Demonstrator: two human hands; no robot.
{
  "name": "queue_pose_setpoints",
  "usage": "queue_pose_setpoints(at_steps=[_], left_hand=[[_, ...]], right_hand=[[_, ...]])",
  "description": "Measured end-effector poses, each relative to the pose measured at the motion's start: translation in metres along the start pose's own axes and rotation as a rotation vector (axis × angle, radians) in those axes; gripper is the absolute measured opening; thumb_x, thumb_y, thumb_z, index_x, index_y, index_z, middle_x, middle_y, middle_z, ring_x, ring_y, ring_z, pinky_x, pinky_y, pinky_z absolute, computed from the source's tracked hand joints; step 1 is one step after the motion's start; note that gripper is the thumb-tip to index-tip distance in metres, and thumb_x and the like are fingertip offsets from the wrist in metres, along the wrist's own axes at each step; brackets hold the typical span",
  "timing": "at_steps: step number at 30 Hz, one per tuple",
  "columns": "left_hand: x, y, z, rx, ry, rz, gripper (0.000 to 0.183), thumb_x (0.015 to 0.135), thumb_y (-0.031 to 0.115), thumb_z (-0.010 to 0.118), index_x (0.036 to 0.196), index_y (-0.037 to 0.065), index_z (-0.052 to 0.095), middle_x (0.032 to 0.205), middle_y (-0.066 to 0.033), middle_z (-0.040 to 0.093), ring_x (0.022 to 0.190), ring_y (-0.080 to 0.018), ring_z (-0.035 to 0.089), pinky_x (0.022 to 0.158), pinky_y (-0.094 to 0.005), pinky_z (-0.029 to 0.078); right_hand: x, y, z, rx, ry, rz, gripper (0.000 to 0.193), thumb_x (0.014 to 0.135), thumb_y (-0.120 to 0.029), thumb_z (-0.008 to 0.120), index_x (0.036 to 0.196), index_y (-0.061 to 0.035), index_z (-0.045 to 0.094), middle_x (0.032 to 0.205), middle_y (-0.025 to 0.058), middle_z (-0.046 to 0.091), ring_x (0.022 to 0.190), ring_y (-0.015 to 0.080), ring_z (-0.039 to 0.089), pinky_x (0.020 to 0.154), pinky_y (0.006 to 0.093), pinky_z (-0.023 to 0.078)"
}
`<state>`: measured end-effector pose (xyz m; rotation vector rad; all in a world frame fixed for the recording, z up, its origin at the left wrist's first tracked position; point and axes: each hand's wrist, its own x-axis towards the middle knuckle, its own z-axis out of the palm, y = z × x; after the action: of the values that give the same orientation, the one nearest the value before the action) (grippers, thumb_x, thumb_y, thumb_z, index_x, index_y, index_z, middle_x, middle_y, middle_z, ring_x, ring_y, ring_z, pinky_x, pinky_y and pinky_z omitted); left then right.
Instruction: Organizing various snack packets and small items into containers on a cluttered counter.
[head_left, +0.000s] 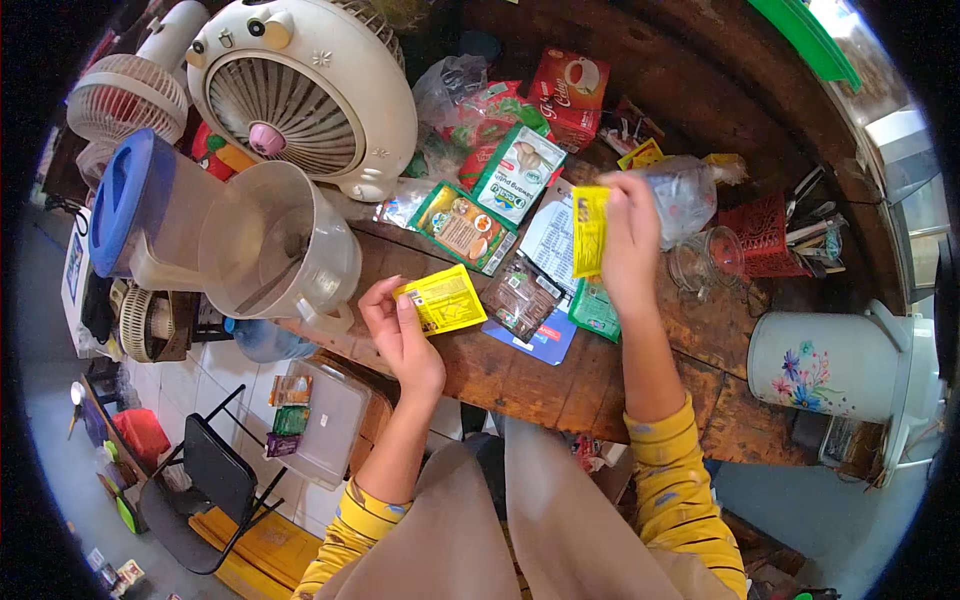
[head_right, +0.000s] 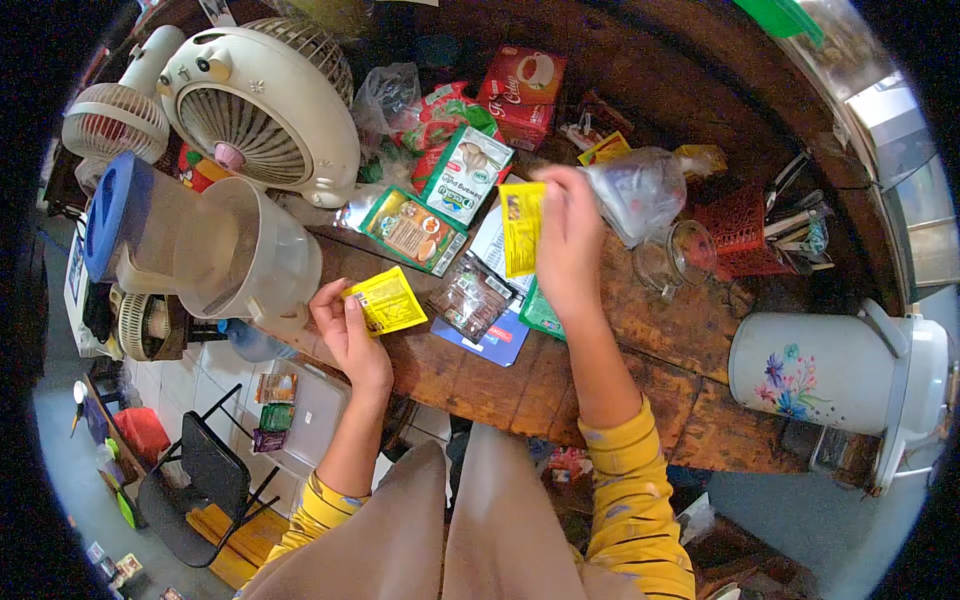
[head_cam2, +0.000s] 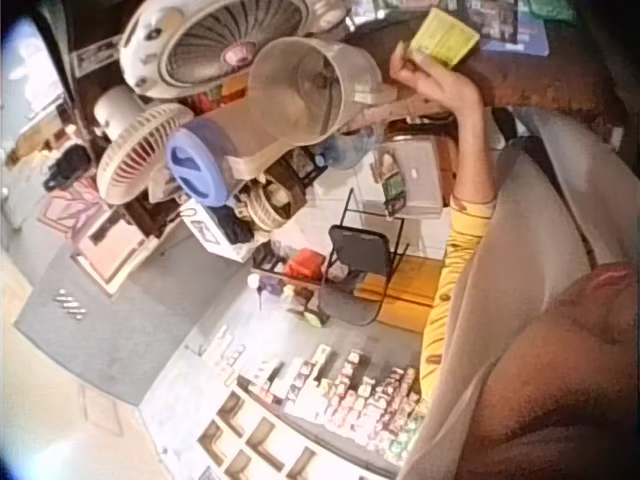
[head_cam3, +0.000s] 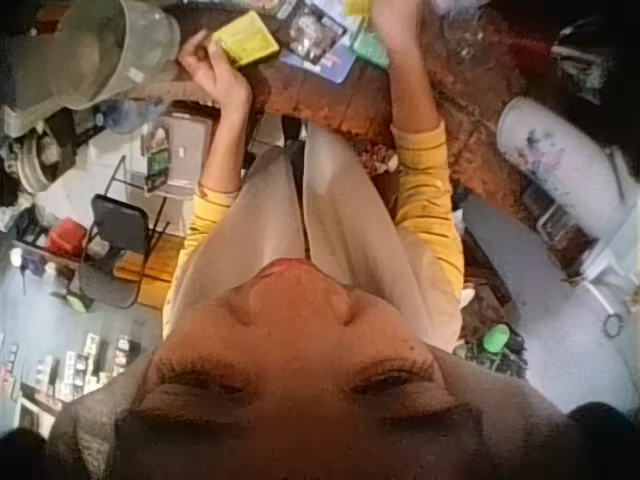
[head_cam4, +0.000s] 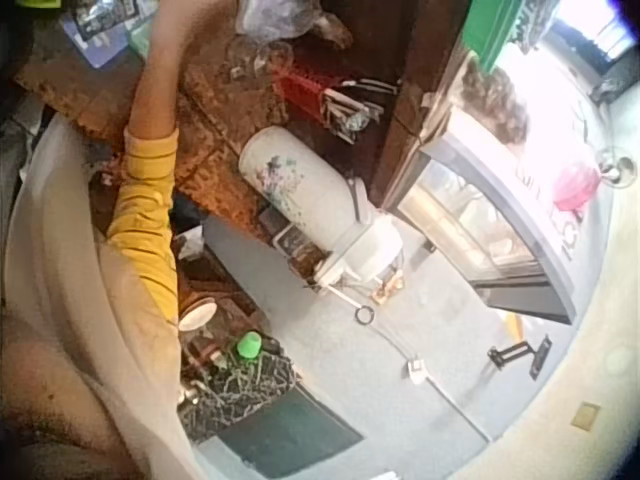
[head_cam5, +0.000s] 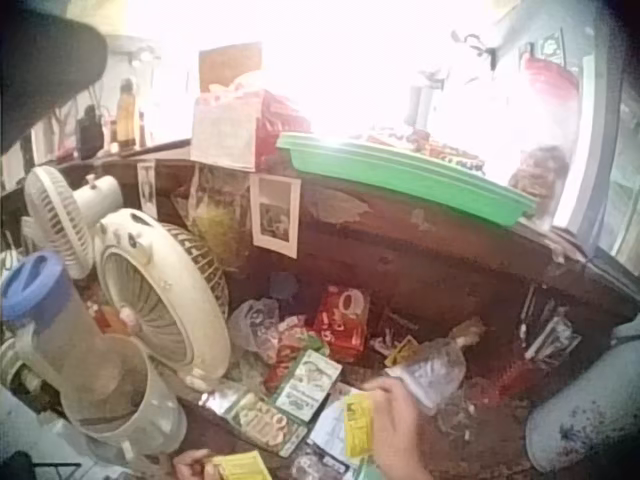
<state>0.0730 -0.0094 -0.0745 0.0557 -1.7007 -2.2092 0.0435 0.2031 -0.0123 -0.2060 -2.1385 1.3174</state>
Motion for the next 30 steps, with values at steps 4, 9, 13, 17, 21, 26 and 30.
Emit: queue_pose_setpoints(at_steps=[4, 9, 13, 17, 21, 26, 30], left_hand=[[0.001, -0.001, -0.001, 0.128, 0.012, 0.049, 0.02, 0.09, 0.009, 0.042, 0.11, 0.002, 0.043, 0.101, -0.0062, 0.046, 0.092, -0.0121, 0.044, 0.084, -0.0264, 0.036], [-0.001, 0.004, 0.004, 0.067, -0.052, 0.017, 0.019, 0.092, 0.01, 0.04, 0.109, 0.002, 0.043, 0.099, -0.0063, 0.044, 0.089, -0.0122, 0.044, 0.081, -0.0272, 0.037], [0.0, -0.001, 0.0, 0.112, -0.042, 0.025, 0.019, 0.092, 0.01, 0.04, 0.109, 0.002, 0.043, 0.1, -0.0069, 0.044, 0.09, -0.0123, 0.044, 0.082, -0.027, 0.037], [-0.001, 0.0, -0.003, 0.128, -0.012, 0.021, 0.018, 0.092, 0.01, 0.04, 0.108, 0.001, 0.043, 0.103, -0.0075, 0.045, 0.092, -0.013, 0.044, 0.084, -0.0271, 0.036], [-0.004, 0.006, 0.007, 0.085, -0.039, 0.033, 0.018, 0.092, 0.012, 0.041, 0.106, 0.002, 0.044, 0.1, -0.0059, 0.045, 0.09, -0.0119, 0.044, 0.083, -0.0261, 0.036], [-0.005, 0.004, 0.01, 0.142, -0.083, 0.071, 0.016, 0.092, 0.012, 0.04, 0.104, 0.002, 0.044, 0.099, -0.0062, 0.045, 0.091, -0.0126, 0.043, 0.085, -0.0264, 0.035], [-0.002, 0.007, 0.008, 0.235, -0.127, 0.086, 0.019, 0.093, 0.01, 0.038, 0.106, -0.001, 0.046, 0.101, -0.0086, 0.049, 0.093, -0.0144, 0.046, 0.086, -0.0277, 0.037]], right_hand=[[0.041, -0.02, 0.05, -0.188, -0.405, -0.06, 0.044, 0.08, -0.029, 0.061, 0.112, -0.0015, 0.047, 0.089, 0.0171, 0.062, 0.081, 0.0269, 0.062, 0.073, 0.0354, 0.048], [0.087, -0.035, 0.088, -0.797, -0.57, -0.114, 0.061, 0.068, -0.037, 0.069, 0.115, -0.0052, 0.046, 0.09, 0.0194, 0.063, 0.087, 0.0354, 0.061, 0.075, 0.0416, 0.049], [0.078, -0.032, 0.08, -0.923, -0.594, -0.079, 0.053, 0.068, -0.032, 0.068, 0.109, -0.0054, 0.049, 0.086, 0.0177, 0.063, 0.083, 0.0338, 0.062, 0.073, 0.0429, 0.05], [0.035, -0.047, 0.036, -1.029, -0.607, 0.056, 0.045, 0.069, -0.03, 0.067, 0.104, -0.0053, 0.052, 0.082, 0.017, 0.064, 0.081, 0.0326, 0.062, 0.069, 0.0433, 0.05], [0.024, -0.039, 0.003, -1.094, -0.491, 0.081, 0.047, 0.071, -0.023, 0.063, 0.113, -0.0067, 0.051, 0.082, 0.0166, 0.064, 0.079, 0.0322, 0.062, 0.067, 0.0427, 0.049], [0.042, -0.04, 0.02, -0.826, -0.467, -0.058, 0.026, 0.077, -0.02, 0.049, 0.094, -0.0088, 0.066, 0.081, 0.0188, 0.063, 0.077, 0.0344, 0.061, 0.071, 0.0442, 0.048], [0.038, -0.052, 0.041, -0.755, -0.418, -0.142, 0.02, 0.074, -0.021, 0.054, 0.076, -0.0044, 0.064, 0.071, 0.0187, 0.063, 0.068, 0.0346, 0.062, 0.063, 0.0459, 0.049]])
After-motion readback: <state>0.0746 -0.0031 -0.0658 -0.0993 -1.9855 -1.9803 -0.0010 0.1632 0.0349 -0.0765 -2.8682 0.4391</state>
